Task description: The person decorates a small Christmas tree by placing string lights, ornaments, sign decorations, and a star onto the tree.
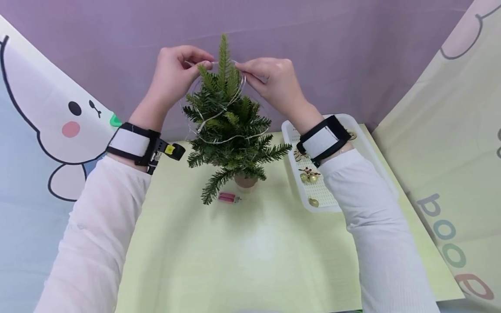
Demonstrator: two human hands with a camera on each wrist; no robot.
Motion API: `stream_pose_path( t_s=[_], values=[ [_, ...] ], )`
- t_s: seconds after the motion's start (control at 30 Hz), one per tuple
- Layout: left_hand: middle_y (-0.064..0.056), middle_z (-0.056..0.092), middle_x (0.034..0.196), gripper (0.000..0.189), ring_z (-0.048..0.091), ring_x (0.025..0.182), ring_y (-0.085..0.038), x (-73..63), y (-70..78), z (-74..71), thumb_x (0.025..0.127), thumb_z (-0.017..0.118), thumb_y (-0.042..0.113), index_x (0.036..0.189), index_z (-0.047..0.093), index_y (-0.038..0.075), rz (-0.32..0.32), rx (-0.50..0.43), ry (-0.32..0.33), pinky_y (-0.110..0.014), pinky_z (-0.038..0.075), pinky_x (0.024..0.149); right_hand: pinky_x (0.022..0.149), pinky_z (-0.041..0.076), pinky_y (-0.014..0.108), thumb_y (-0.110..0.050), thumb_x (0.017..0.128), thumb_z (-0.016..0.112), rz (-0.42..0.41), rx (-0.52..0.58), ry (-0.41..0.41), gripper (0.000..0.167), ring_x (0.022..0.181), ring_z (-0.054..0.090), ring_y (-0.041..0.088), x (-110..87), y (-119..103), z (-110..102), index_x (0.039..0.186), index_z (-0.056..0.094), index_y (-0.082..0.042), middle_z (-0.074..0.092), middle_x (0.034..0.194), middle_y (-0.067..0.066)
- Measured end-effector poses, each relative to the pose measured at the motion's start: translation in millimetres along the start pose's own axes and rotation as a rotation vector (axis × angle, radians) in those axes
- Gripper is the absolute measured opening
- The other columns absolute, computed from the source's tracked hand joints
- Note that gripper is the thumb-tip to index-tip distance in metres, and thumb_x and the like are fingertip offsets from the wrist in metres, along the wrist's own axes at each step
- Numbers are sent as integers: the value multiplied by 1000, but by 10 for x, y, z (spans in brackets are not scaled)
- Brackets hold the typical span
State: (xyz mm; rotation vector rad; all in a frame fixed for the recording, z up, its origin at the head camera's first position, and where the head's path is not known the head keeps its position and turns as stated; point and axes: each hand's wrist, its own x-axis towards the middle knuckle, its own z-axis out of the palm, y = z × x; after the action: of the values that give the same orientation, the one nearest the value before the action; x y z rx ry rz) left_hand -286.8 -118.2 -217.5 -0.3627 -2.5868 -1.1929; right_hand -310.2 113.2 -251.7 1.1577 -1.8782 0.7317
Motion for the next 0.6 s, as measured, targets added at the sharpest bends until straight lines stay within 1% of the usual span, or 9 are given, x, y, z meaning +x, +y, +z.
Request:
stream_pose_path(
  t_s=[0.1, 0.17, 0.23, 0.33, 0.47, 0.53, 0.6],
  values=[
    [2, 69, 97, 16, 58, 79, -7, -83, -1, -4, 92, 61, 18, 105, 71, 15, 25, 71, 55, -18, 47, 74, 76, 55, 27, -10, 86, 69, -17, 14, -28, 15, 87, 69, 23, -29, -1, 24, 99, 73, -5, 72, 97, 11],
    [1, 70, 96, 17, 58, 79, -6, -131, -3, -21, 92, 60, 15, 104, 71, 14, 33, 108, 67, -17, 47, 75, 80, 54, 29, -10, 85, 69, -36, 19, -56, 15, 90, 67, 24, -46, -6, 38, 98, 73, -2, 71, 99, 13],
    [0, 71, 96, 17, 59, 79, -7, -167, -8, -37, 92, 61, 17, 104, 72, 13, 44, 131, 68, -17, 47, 74, 85, 53, 30, -10, 86, 69, -49, 22, -88, 16, 95, 65, 26, -69, -13, 40, 97, 72, 0, 71, 102, 14],
    [-1, 71, 99, 20, 59, 79, -10, -205, -20, -56, 91, 62, 23, 106, 71, 12, 32, 134, 45, -17, 47, 71, 92, 50, 33, -9, 86, 67, -61, 27, -131, 17, 100, 61, 28, -104, -26, 31, 98, 71, 2, 69, 105, 16],
    [-2, 71, 103, 24, 59, 80, -10, -225, -51, -59, 92, 62, 28, 107, 71, 12, 10, 134, -9, -19, 47, 68, 94, 49, 35, -6, 88, 64, -72, 32, -178, 17, 104, 59, 30, -145, -29, -11, 101, 70, 3, 67, 109, 18],
    [-2, 71, 103, 24, 59, 79, -10, -222, -70, -56, 92, 61, 29, 108, 71, 13, -2, 114, -31, -20, 47, 67, 95, 48, 36, -4, 89, 62, -69, 38, -206, 18, 106, 58, 31, -160, -25, -37, 103, 69, 4, 66, 112, 19],
    [-3, 71, 103, 25, 60, 81, -10, -218, -89, -54, 93, 60, 28, 109, 71, 13, -19, 64, -50, -21, 48, 69, 95, 48, 36, -1, 90, 59, -56, 53, -241, 19, 109, 57, 31, -177, -18, -61, 107, 68, 4, 64, 116, 20]
  ],
)
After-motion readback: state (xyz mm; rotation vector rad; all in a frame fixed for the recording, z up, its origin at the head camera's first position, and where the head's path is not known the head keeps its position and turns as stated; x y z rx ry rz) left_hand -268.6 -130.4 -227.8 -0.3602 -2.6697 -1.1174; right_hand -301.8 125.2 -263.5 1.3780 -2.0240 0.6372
